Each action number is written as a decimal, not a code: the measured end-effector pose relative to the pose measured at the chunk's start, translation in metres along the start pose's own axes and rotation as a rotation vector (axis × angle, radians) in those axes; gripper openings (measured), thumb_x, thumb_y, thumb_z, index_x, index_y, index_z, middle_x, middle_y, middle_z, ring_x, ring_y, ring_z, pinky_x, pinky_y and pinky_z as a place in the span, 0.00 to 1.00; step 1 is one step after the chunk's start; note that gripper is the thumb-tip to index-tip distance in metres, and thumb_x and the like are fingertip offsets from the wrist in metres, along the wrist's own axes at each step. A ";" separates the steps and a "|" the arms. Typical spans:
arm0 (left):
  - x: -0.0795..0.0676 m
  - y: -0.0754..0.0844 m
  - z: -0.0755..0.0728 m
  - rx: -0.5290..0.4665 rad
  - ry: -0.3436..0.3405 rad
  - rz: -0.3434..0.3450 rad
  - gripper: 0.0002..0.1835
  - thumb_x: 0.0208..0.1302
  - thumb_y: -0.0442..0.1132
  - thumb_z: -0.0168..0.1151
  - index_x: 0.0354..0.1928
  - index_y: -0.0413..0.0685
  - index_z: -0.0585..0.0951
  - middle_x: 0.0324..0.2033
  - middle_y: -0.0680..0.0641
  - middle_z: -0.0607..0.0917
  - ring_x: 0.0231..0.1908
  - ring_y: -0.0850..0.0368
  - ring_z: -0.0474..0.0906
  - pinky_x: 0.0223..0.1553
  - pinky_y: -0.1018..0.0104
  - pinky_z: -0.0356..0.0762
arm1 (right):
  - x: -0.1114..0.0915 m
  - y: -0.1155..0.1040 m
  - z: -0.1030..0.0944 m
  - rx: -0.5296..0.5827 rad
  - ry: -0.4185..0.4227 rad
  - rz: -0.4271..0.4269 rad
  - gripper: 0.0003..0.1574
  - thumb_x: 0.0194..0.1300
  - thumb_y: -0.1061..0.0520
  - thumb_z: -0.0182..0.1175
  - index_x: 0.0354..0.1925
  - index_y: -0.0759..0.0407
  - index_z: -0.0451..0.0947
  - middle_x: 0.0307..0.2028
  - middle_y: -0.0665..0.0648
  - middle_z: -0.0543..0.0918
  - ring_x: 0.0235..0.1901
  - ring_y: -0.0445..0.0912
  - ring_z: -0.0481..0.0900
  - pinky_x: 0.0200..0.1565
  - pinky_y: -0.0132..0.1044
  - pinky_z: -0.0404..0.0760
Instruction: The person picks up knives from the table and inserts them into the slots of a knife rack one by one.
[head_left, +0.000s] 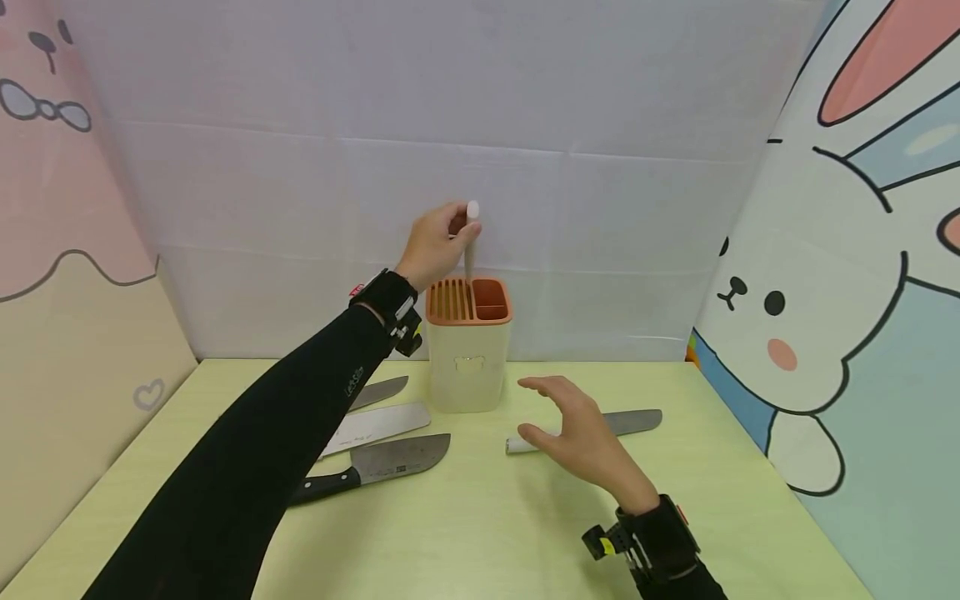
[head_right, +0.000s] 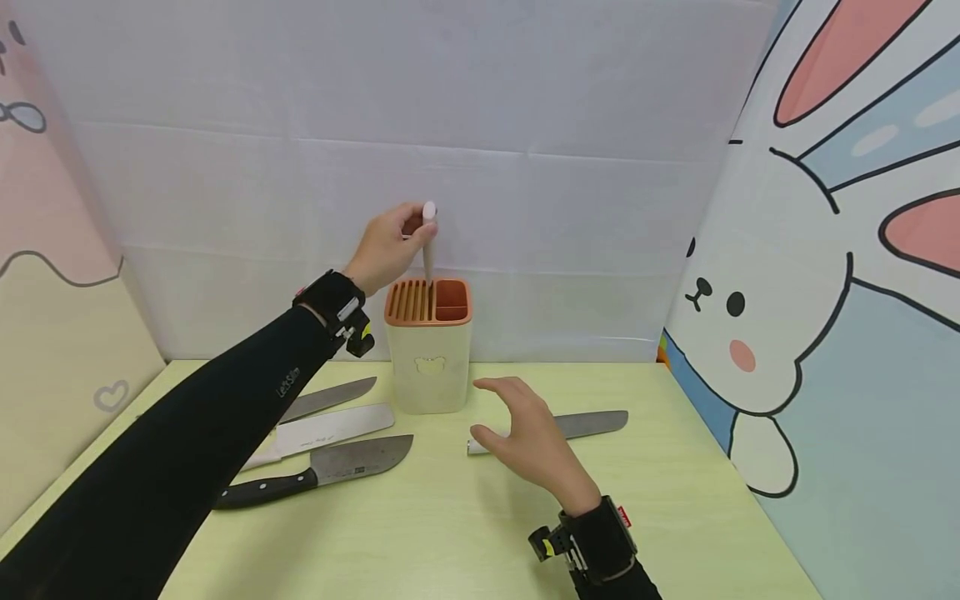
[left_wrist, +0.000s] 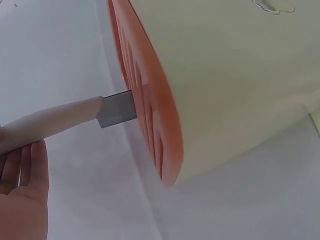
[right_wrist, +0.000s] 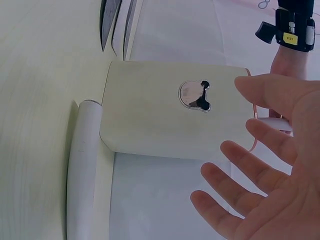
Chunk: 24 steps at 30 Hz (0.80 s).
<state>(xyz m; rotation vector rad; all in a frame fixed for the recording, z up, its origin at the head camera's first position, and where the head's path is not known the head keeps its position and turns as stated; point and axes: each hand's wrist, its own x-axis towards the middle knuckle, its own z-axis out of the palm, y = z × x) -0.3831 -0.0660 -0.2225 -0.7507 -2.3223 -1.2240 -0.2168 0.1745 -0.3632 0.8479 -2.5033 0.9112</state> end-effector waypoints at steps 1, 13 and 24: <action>0.000 -0.002 0.001 0.005 -0.002 0.003 0.17 0.71 0.44 0.55 0.57 0.44 0.74 0.43 0.52 0.80 0.44 0.62 0.74 0.48 0.66 0.73 | 0.000 0.000 0.000 0.000 -0.002 0.004 0.35 0.57 0.56 0.69 0.62 0.53 0.70 0.56 0.50 0.74 0.53 0.45 0.71 0.52 0.48 0.75; -0.007 -0.012 0.007 0.014 -0.027 0.006 0.17 0.72 0.42 0.55 0.57 0.43 0.74 0.44 0.49 0.79 0.46 0.58 0.74 0.51 0.62 0.72 | 0.000 -0.001 0.000 0.004 -0.010 0.002 0.35 0.58 0.54 0.69 0.62 0.52 0.69 0.57 0.49 0.73 0.54 0.44 0.70 0.52 0.47 0.74; -0.005 -0.015 0.009 0.040 -0.028 -0.059 0.18 0.72 0.42 0.53 0.60 0.43 0.72 0.47 0.48 0.79 0.47 0.56 0.74 0.50 0.61 0.73 | 0.000 -0.001 0.000 0.012 -0.007 -0.003 0.35 0.58 0.54 0.68 0.62 0.52 0.69 0.56 0.49 0.73 0.54 0.44 0.70 0.52 0.47 0.74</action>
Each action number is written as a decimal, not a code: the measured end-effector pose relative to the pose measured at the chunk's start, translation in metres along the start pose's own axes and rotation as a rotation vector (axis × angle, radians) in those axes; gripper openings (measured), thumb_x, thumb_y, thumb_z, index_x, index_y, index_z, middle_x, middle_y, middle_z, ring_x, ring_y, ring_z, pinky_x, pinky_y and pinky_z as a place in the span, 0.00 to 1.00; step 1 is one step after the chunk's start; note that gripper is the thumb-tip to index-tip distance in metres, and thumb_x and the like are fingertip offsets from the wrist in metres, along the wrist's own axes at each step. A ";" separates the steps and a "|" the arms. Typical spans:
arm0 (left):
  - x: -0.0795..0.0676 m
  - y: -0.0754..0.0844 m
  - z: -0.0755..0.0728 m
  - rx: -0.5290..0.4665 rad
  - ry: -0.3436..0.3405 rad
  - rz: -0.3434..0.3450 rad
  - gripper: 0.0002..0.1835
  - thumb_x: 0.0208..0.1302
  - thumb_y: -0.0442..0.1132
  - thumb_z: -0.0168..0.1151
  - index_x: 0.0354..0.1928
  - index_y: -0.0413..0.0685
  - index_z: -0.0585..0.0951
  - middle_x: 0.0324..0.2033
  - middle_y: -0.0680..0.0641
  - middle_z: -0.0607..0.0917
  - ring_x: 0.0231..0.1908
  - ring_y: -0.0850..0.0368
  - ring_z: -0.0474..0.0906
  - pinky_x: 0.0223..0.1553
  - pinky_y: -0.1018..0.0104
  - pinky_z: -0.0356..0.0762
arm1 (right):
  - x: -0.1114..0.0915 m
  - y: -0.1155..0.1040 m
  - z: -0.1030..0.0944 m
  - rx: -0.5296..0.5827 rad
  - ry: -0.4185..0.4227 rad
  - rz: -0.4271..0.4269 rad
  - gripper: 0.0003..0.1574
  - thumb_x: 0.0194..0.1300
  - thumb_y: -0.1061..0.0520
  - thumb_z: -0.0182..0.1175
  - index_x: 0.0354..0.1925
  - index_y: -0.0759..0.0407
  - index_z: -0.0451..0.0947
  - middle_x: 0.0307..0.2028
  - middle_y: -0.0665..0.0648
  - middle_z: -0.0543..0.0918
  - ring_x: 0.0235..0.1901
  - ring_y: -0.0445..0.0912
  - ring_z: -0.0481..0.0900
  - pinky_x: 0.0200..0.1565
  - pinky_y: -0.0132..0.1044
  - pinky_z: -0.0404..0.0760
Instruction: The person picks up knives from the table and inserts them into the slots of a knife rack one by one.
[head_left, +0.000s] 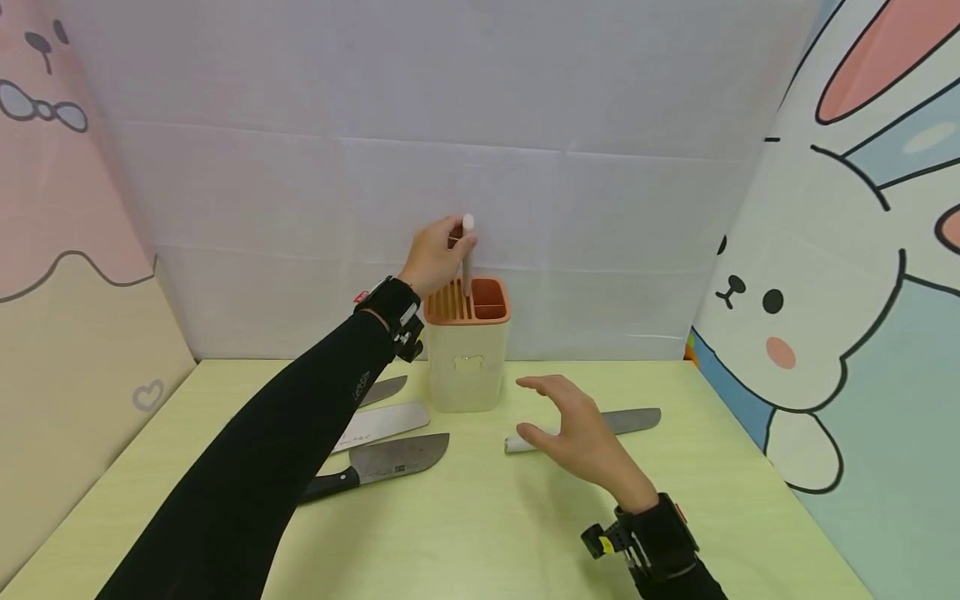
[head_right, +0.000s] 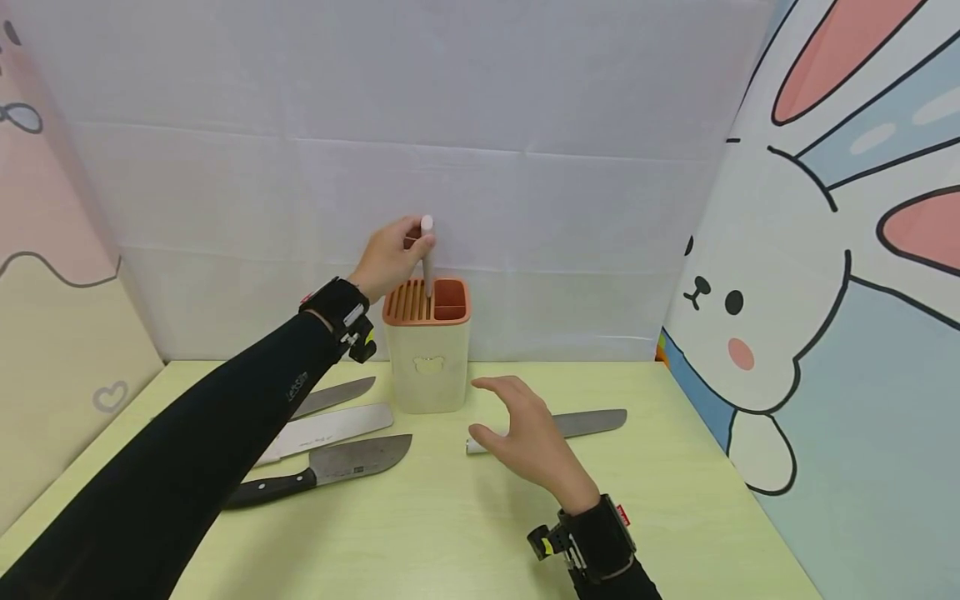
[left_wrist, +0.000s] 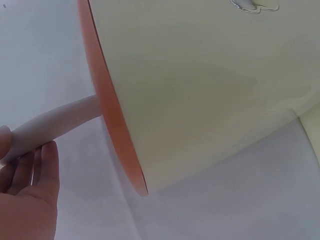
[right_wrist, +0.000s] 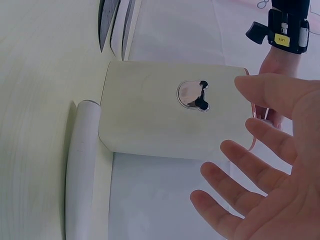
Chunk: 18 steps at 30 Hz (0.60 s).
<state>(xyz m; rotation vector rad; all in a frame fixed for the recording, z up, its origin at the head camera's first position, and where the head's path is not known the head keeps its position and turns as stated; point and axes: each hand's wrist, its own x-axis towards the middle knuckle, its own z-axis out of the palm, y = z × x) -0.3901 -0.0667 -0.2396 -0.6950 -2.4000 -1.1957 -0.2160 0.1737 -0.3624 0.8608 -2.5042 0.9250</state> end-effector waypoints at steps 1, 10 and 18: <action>0.001 -0.001 0.000 0.006 -0.003 -0.009 0.18 0.72 0.42 0.53 0.60 0.44 0.72 0.47 0.47 0.78 0.48 0.55 0.74 0.50 0.61 0.73 | 0.000 0.000 0.000 0.001 0.000 0.001 0.35 0.58 0.54 0.68 0.62 0.52 0.69 0.56 0.49 0.73 0.54 0.44 0.70 0.53 0.47 0.74; -0.002 -0.006 0.002 0.000 -0.034 -0.050 0.24 0.71 0.38 0.55 0.67 0.46 0.65 0.53 0.43 0.76 0.50 0.52 0.75 0.47 0.62 0.77 | 0.000 -0.001 0.001 0.000 0.006 -0.001 0.35 0.58 0.55 0.69 0.62 0.50 0.69 0.56 0.48 0.73 0.54 0.44 0.70 0.52 0.47 0.74; -0.007 -0.013 0.002 -0.043 -0.075 -0.110 0.28 0.72 0.38 0.54 0.71 0.52 0.61 0.57 0.45 0.74 0.53 0.54 0.73 0.45 0.65 0.78 | -0.001 0.000 0.001 -0.001 0.006 -0.007 0.35 0.57 0.55 0.69 0.62 0.51 0.69 0.56 0.49 0.73 0.54 0.44 0.70 0.52 0.48 0.75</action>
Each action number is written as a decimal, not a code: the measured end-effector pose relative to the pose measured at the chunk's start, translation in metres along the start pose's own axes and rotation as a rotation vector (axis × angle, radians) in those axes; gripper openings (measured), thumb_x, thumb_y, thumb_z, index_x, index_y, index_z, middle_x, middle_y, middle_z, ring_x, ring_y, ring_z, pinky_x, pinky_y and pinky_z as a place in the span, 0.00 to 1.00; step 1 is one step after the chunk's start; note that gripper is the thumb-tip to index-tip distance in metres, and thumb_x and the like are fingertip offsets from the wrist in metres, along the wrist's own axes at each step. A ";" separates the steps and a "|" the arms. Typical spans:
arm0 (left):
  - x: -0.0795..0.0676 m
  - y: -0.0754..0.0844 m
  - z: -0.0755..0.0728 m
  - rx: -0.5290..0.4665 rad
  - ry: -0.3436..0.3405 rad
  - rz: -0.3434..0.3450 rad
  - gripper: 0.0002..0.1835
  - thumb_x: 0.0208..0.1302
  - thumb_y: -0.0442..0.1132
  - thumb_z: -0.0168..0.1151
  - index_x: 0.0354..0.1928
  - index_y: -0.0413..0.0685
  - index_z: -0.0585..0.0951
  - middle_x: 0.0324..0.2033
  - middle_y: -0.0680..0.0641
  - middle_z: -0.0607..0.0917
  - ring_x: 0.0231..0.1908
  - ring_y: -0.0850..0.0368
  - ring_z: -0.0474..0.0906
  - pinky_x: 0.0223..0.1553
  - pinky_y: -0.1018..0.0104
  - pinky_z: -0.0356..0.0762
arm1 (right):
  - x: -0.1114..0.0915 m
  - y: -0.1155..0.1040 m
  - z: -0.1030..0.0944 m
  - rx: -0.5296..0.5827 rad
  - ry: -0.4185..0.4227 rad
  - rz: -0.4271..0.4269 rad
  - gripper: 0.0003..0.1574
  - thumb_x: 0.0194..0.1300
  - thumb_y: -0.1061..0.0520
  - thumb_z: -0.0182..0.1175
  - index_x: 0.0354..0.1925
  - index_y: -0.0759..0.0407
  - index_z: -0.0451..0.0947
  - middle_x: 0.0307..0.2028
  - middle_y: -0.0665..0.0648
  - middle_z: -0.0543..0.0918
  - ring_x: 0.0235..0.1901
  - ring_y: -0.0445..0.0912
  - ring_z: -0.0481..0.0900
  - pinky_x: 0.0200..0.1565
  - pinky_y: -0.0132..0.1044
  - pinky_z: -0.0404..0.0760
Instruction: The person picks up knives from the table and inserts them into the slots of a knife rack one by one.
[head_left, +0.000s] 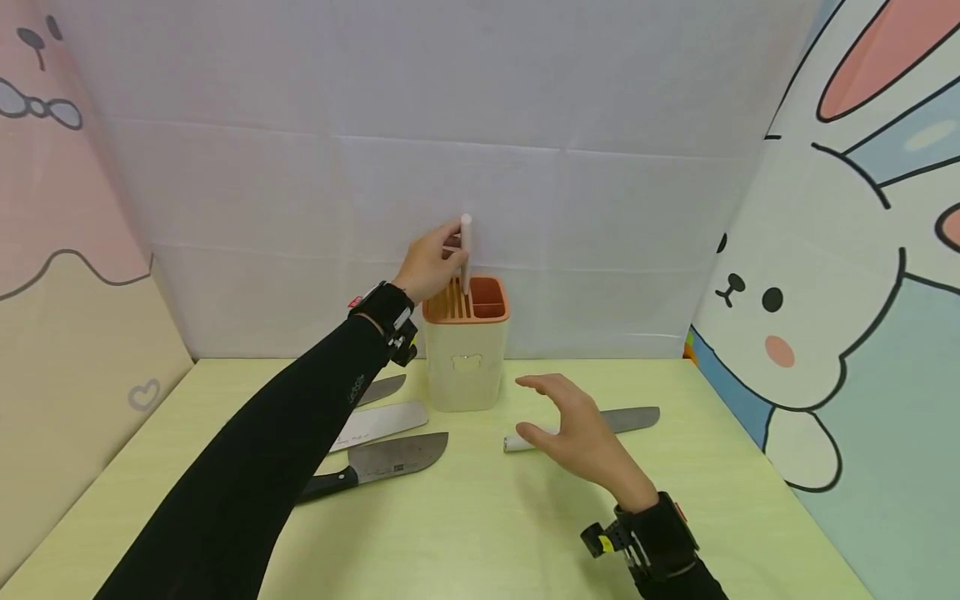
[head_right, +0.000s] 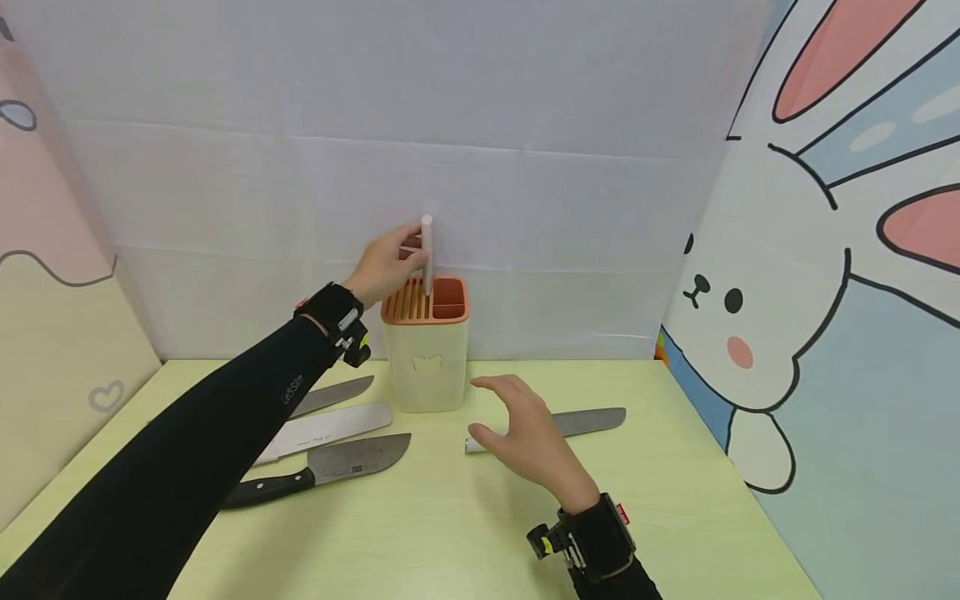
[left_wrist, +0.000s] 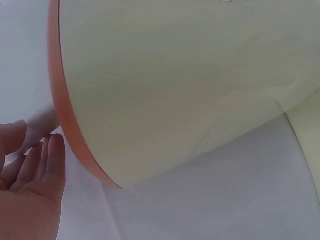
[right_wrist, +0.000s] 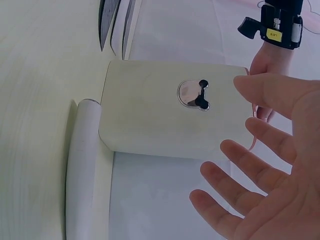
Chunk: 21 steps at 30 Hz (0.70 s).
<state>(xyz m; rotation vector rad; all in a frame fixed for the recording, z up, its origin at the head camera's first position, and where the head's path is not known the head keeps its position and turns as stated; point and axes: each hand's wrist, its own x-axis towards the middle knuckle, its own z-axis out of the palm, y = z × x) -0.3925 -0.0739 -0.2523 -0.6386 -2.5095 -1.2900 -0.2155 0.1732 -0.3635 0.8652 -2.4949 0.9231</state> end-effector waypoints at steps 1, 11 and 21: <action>-0.001 0.000 -0.001 -0.003 -0.006 -0.004 0.28 0.72 0.38 0.54 0.71 0.52 0.60 0.57 0.45 0.73 0.53 0.54 0.73 0.46 0.65 0.78 | 0.000 0.000 0.000 -0.001 0.001 -0.002 0.35 0.57 0.56 0.69 0.62 0.51 0.69 0.56 0.49 0.73 0.54 0.45 0.70 0.52 0.49 0.75; -0.016 -0.006 -0.021 0.064 -0.014 0.005 0.28 0.73 0.43 0.52 0.71 0.49 0.60 0.60 0.46 0.72 0.55 0.54 0.71 0.52 0.61 0.74 | 0.001 0.002 0.000 -0.002 -0.006 -0.007 0.36 0.58 0.55 0.69 0.63 0.51 0.69 0.57 0.49 0.73 0.54 0.44 0.70 0.52 0.47 0.75; -0.062 0.002 -0.033 0.249 0.034 0.282 0.29 0.72 0.45 0.54 0.70 0.44 0.61 0.62 0.43 0.70 0.57 0.51 0.68 0.58 0.55 0.67 | 0.000 0.006 -0.004 0.017 -0.007 -0.029 0.36 0.57 0.56 0.69 0.63 0.52 0.68 0.56 0.52 0.73 0.54 0.44 0.70 0.52 0.48 0.74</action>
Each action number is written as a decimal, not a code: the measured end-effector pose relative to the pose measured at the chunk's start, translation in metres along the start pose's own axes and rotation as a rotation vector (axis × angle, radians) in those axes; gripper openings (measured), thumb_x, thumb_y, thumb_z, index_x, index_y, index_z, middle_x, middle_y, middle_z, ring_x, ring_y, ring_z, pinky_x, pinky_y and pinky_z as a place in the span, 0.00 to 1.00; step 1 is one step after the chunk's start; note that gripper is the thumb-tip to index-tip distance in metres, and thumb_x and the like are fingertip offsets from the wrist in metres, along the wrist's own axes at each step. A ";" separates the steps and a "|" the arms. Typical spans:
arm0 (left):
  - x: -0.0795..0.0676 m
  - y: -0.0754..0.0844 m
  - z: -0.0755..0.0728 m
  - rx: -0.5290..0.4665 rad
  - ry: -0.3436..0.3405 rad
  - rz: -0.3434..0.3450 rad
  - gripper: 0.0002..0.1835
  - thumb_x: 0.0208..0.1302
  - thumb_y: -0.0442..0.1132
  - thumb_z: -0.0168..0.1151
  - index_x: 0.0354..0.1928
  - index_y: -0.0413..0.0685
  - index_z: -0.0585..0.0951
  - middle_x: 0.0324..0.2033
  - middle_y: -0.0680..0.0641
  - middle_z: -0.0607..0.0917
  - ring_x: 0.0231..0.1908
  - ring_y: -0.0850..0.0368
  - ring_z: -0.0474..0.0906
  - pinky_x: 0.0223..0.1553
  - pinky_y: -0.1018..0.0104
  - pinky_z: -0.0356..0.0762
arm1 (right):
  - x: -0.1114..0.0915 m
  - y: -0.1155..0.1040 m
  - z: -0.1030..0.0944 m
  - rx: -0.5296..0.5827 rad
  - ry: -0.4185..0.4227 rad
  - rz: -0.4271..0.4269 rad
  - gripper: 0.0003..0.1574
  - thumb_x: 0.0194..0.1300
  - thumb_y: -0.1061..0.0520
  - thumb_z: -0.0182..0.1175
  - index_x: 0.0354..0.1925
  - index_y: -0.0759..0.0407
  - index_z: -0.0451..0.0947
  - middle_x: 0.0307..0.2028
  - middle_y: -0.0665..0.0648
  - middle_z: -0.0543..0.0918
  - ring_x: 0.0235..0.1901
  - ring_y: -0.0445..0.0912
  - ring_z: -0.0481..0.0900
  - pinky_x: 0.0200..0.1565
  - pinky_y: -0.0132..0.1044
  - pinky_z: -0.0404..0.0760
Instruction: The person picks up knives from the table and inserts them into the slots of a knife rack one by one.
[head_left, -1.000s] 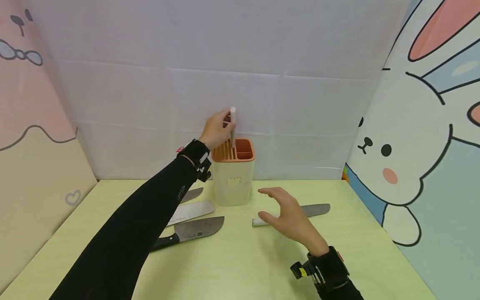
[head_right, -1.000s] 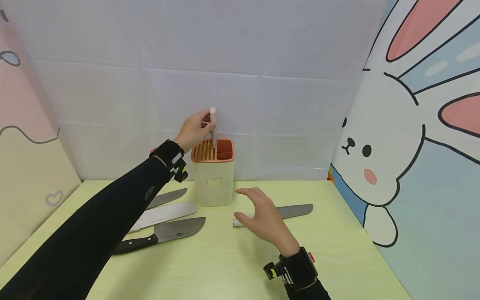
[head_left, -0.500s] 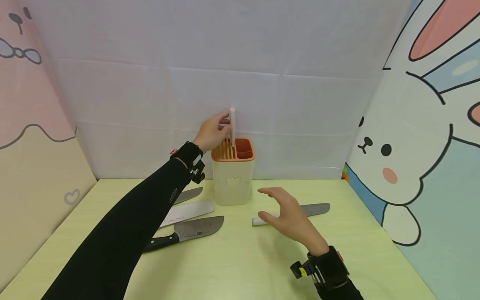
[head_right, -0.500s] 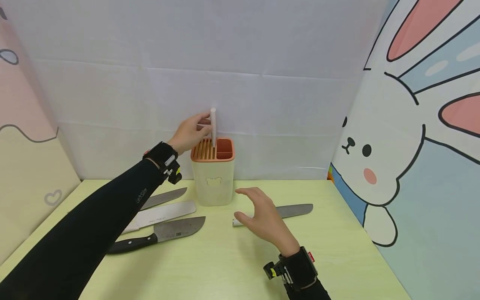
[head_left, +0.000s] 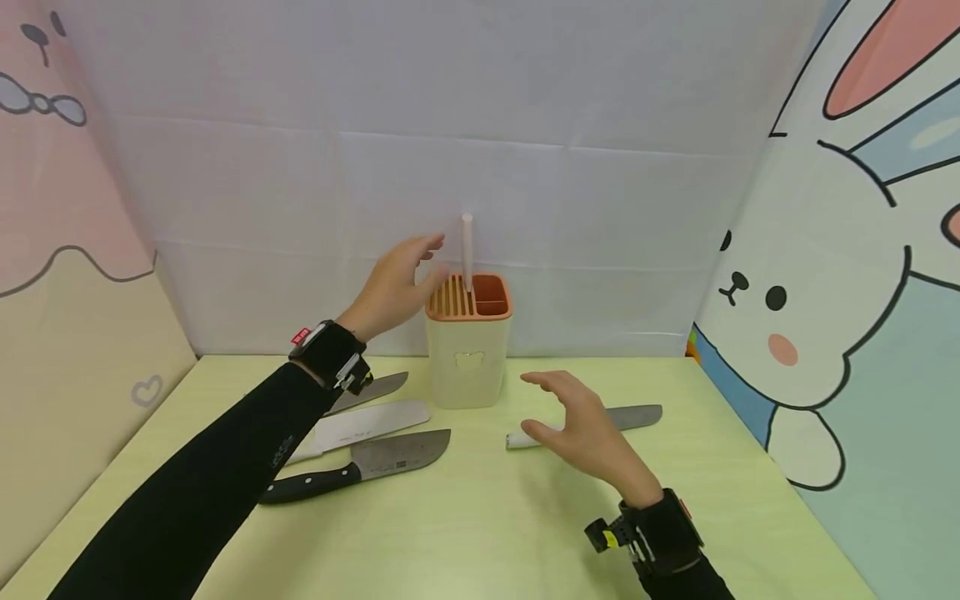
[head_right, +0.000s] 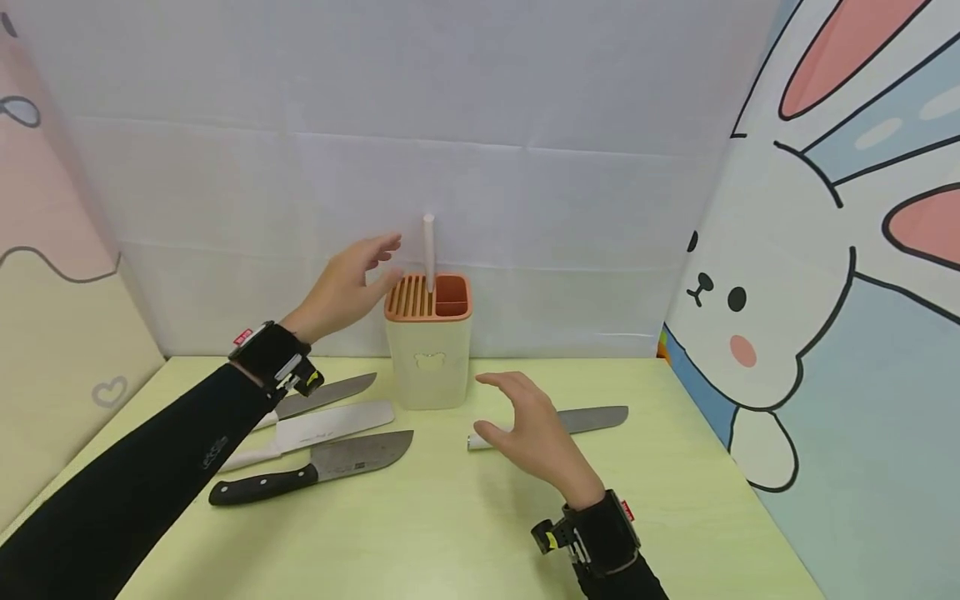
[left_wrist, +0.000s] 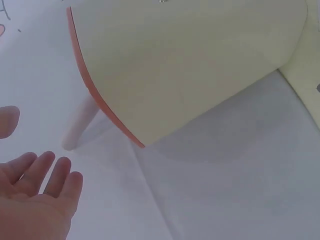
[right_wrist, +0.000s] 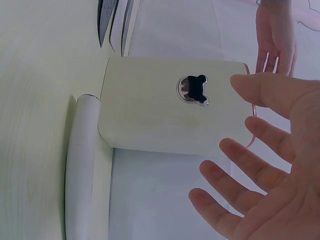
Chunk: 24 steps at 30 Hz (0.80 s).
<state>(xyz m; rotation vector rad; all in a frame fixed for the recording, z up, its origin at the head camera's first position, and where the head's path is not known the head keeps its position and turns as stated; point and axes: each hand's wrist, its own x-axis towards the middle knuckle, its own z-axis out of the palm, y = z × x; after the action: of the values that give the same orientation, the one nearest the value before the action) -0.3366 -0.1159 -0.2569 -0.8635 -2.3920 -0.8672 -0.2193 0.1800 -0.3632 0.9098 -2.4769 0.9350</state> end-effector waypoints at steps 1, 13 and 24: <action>-0.006 0.002 -0.001 0.026 -0.003 0.017 0.29 0.72 0.47 0.54 0.70 0.45 0.61 0.62 0.43 0.70 0.58 0.51 0.67 0.58 0.55 0.66 | 0.000 0.000 0.000 0.001 0.001 -0.001 0.36 0.57 0.56 0.69 0.63 0.53 0.69 0.56 0.52 0.74 0.54 0.45 0.70 0.52 0.48 0.74; -0.080 0.017 -0.007 0.114 0.031 0.123 0.33 0.70 0.50 0.57 0.72 0.57 0.58 0.65 0.46 0.66 0.65 0.50 0.57 0.62 0.47 0.60 | 0.004 0.002 -0.005 -0.014 -0.005 0.023 0.37 0.58 0.55 0.69 0.64 0.48 0.68 0.57 0.51 0.73 0.54 0.48 0.71 0.49 0.51 0.75; -0.126 0.017 0.006 0.163 -0.070 0.129 0.37 0.69 0.53 0.57 0.74 0.57 0.52 0.68 0.48 0.61 0.66 0.50 0.55 0.62 0.46 0.57 | 0.002 0.010 -0.006 -0.012 -0.029 0.037 0.36 0.58 0.55 0.69 0.63 0.52 0.68 0.56 0.50 0.73 0.54 0.47 0.70 0.50 0.49 0.75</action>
<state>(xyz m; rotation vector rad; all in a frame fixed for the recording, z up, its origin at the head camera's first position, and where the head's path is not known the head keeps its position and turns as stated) -0.2383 -0.1520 -0.3284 -0.9845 -2.3961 -0.5925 -0.2273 0.1892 -0.3628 0.8823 -2.5295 0.9244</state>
